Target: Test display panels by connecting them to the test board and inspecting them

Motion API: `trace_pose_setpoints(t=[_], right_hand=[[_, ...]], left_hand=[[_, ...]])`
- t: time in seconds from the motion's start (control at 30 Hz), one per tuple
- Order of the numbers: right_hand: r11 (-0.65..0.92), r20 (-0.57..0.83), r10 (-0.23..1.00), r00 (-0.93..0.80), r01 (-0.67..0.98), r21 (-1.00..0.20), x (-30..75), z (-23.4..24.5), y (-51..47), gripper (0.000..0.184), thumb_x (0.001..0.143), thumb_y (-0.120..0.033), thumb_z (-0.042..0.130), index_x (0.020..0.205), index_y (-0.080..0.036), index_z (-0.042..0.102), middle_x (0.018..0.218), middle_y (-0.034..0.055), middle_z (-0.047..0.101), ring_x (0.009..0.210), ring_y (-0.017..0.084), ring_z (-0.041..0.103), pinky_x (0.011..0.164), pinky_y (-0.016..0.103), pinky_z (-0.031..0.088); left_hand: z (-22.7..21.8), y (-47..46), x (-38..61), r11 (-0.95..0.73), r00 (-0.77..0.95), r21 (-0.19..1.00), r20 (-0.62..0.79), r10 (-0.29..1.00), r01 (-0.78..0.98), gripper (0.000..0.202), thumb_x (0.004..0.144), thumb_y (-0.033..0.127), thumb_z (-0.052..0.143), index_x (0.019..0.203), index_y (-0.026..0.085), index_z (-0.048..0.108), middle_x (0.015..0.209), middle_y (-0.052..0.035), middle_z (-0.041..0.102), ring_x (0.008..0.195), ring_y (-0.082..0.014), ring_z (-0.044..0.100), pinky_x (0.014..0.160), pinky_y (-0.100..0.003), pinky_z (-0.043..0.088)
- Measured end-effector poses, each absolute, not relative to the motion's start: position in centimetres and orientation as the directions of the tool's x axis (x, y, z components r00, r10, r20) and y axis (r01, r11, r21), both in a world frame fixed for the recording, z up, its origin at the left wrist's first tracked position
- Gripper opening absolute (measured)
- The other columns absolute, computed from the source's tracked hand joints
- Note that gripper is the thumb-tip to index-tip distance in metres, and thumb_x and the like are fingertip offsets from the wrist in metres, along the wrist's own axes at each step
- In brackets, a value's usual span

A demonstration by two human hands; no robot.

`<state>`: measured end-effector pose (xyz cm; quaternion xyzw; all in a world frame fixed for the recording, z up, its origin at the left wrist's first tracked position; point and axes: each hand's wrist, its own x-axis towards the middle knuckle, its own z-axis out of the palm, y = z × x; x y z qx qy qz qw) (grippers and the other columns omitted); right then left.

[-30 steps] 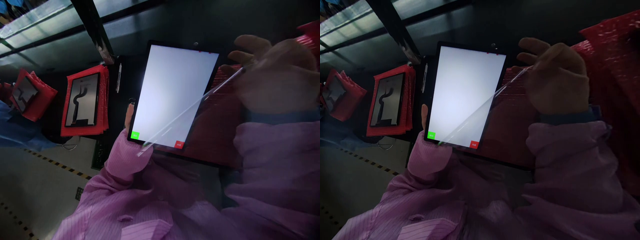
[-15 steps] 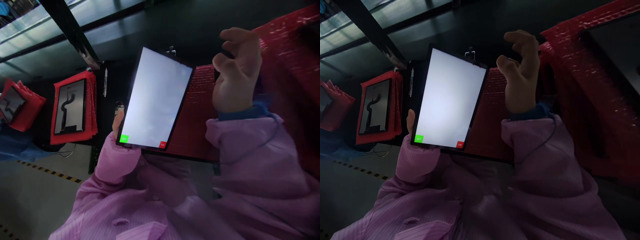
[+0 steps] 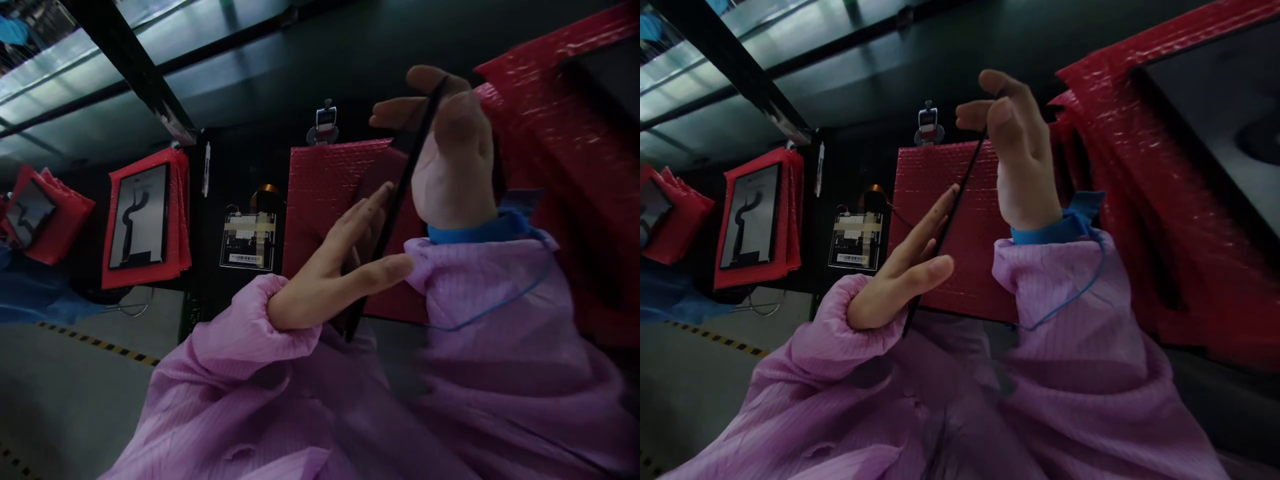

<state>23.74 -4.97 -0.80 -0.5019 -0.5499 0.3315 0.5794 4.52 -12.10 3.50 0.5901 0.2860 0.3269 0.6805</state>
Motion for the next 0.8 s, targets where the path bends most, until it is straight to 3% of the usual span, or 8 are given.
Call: trace_pose_setpoints(t=[0.07,0.13,0.2,0.27,0.33,0.5,0.8], right_hand=[[0.449,0.445,0.846,0.292,0.058,-0.892,23.7,-1.4,-4.6,0.058,0.085,-0.081,0.059,0.124,-0.038,0.063,0.114,0.0022,0.074,0.112,0.028,0.071,0.11,0.05,0.051],[0.497,0.468,0.825,0.316,-0.012,-0.868,23.6,-1.7,-4.3,0.051,0.085,-0.073,0.068,0.118,-0.034,0.068,0.105,0.0023,0.076,0.103,0.027,0.074,0.103,0.049,0.054],[0.499,0.466,0.824,0.323,-0.024,-0.866,23.6,-1.7,-4.2,0.053,0.085,-0.073,0.069,0.117,-0.032,0.069,0.104,0.0034,0.077,0.1,0.026,0.074,0.101,0.048,0.054],[0.498,0.458,0.828,0.323,-0.051,-0.866,23.5,-1.5,-4.2,0.054,0.083,-0.073,0.071,0.117,-0.03,0.07,0.103,0.0041,0.076,0.099,0.025,0.074,0.1,0.047,0.054],[0.505,0.459,0.829,0.319,-0.077,-0.86,23.5,-1.4,-4.2,0.056,0.082,-0.072,0.074,0.117,-0.029,0.069,0.102,0.0039,0.076,0.098,0.024,0.073,0.1,0.046,0.053],[0.51,0.469,0.826,0.311,-0.061,-0.858,23.4,-1.4,-4.3,0.058,0.082,-0.072,0.073,0.121,-0.03,0.066,0.099,0.0034,0.075,0.099,0.023,0.073,0.101,0.045,0.052],[0.503,0.492,0.819,0.297,0.042,-0.863,23.7,-2.0,-4.0,0.06,0.086,-0.076,0.064,0.125,-0.03,0.06,0.102,0.0062,0.075,0.102,0.025,0.073,0.101,0.047,0.052]], left_hand=[[2.1,-12.7,3.0,-0.148,0.581,0.984,0.175,0.795,-0.095,0.053,0.101,0.068,0.047,0.142,0.037,0.059,0.158,0.0015,0.054,0.153,-0.0296,0.043,0.124,-0.05,0.045],[0.6,-13.3,0.7,-0.418,0.417,0.908,0.368,0.831,0.03,0.047,0.107,0.058,0.039,0.132,0.029,0.065,0.145,-0.0062,0.062,0.14,-0.0284,0.056,0.117,-0.049,0.05],[-0.9,-13.7,-1.8,-0.562,0.235,0.736,0.511,0.827,0.378,0.028,0.106,0.04,0.049,0.117,0.024,0.07,0.129,-0.0089,0.067,0.125,-0.025,0.062,0.11,-0.044,0.052],[-2.5,-14.0,-4.1,-0.505,0.161,0.502,0.58,0.799,0.702,0.02,0.103,0.028,0.054,0.113,0.021,0.07,0.125,-0.0118,0.063,0.118,-0.0243,0.06,0.105,-0.042,0.052],[-4.0,-14.2,-5.7,-0.421,0.179,0.336,0.563,0.807,0.842,0.025,0.102,0.025,0.052,0.12,0.017,0.068,0.132,-0.0173,0.056,0.118,-0.0262,0.058,0.103,-0.042,0.052],[-5.8,-14.4,-6.4,-0.422,0.318,0.131,0.473,0.822,0.897,0.038,0.104,0.033,0.049,0.134,0.017,0.066,0.14,-0.0224,0.049,0.126,-0.033,0.054,0.107,-0.049,0.047],[-5.4,-14.2,-6.6,-0.453,0.404,0.033,0.399,0.823,0.891,0.044,0.105,0.039,0.045,0.14,0.024,0.067,0.142,-0.0214,0.052,0.127,-0.034,0.054,0.104,-0.049,0.045]])
